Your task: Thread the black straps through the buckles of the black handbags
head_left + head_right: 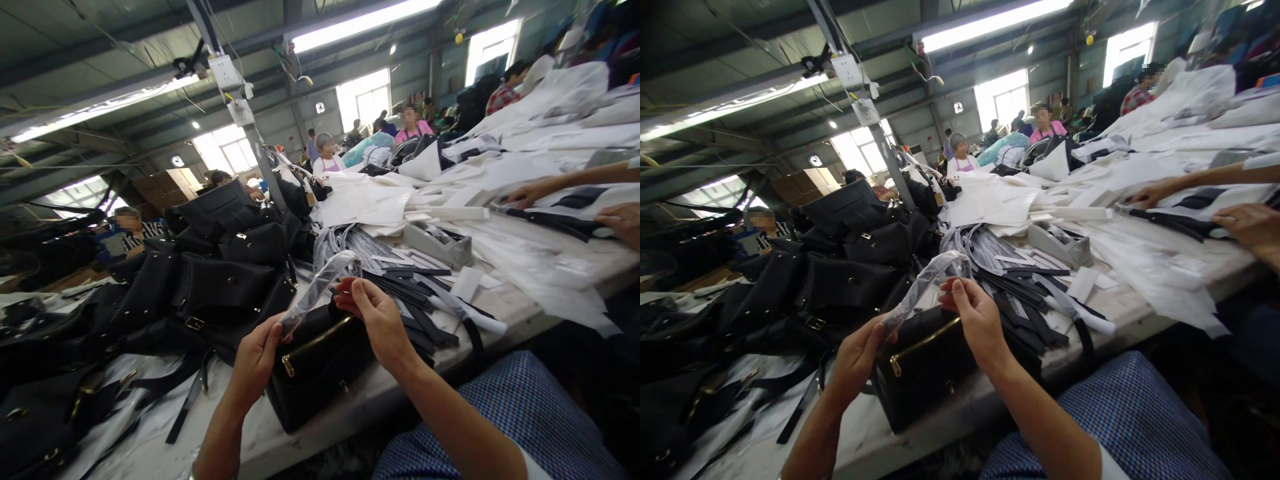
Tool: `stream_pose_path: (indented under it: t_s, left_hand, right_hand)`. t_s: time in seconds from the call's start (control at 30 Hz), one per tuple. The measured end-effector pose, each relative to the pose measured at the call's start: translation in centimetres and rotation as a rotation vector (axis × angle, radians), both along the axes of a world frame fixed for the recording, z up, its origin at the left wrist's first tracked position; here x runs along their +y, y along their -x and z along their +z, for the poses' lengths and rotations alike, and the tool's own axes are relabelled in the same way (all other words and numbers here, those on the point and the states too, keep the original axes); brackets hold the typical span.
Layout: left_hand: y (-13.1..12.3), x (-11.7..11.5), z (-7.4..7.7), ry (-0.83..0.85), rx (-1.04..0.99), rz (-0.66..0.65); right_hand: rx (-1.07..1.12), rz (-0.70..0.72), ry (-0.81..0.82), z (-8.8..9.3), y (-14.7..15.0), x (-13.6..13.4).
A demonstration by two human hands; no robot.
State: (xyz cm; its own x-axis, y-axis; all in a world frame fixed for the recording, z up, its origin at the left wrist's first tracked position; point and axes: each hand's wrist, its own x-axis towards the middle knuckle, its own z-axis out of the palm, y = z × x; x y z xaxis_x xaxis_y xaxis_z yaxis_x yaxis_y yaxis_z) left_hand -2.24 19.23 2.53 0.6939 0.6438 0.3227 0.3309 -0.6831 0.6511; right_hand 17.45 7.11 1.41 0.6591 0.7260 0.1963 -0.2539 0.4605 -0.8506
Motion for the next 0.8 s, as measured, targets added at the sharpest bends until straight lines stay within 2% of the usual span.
stream_pose_path:
  t_s: [0.1, 0.17, 0.3, 0.37, 0.43, 0.53, 0.63, 0.7, 0.8]
  left_hand:
    - [1.3, 0.7, -0.9, -0.087, 0.063, 0.031]
    - [2.4, 1.2, -1.2, -0.059, 0.063, 0.039]
    - [4.4, 2.1, -1.7, 0.259, -0.109, 0.136]
    - [4.9, 2.2, -2.3, 0.400, -0.238, 0.196]
    - [4.8, 2.1, -3.1, 0.507, -0.360, 0.234]
    - [4.5, 2.0, -4.2, 0.565, -0.434, 0.240]
    - [4.4, 2.4, -4.5, 0.472, -0.353, 0.218]
    - [4.7, 2.9, -4.0, 0.398, -0.265, 0.164]
    - [5.0, 3.2, -2.1, 0.254, -0.078, -0.010]
  right_hand:
    - [0.003, 0.072, -0.032, 0.0, -0.7, 0.0]
    - [-0.024, 0.034, -0.049, 0.1, -1.4, -0.2]
    - [-0.199, -0.270, 0.030, 0.2, -3.2, -1.0]
    - [-0.383, -0.415, 0.144, 0.0, -3.9, -1.4]
    - [-0.545, -0.471, 0.275, -0.5, -4.2, -1.5]
    - [-0.688, -0.368, 0.404, -1.9, -4.1, -1.1]
    - [-0.721, -0.209, 0.450, -3.3, -4.0, -0.7]
    - [-0.739, -0.183, 0.468, -3.6, -4.2, -0.7]
    - [-0.819, -0.229, 0.498, -3.4, -4.6, -1.0]
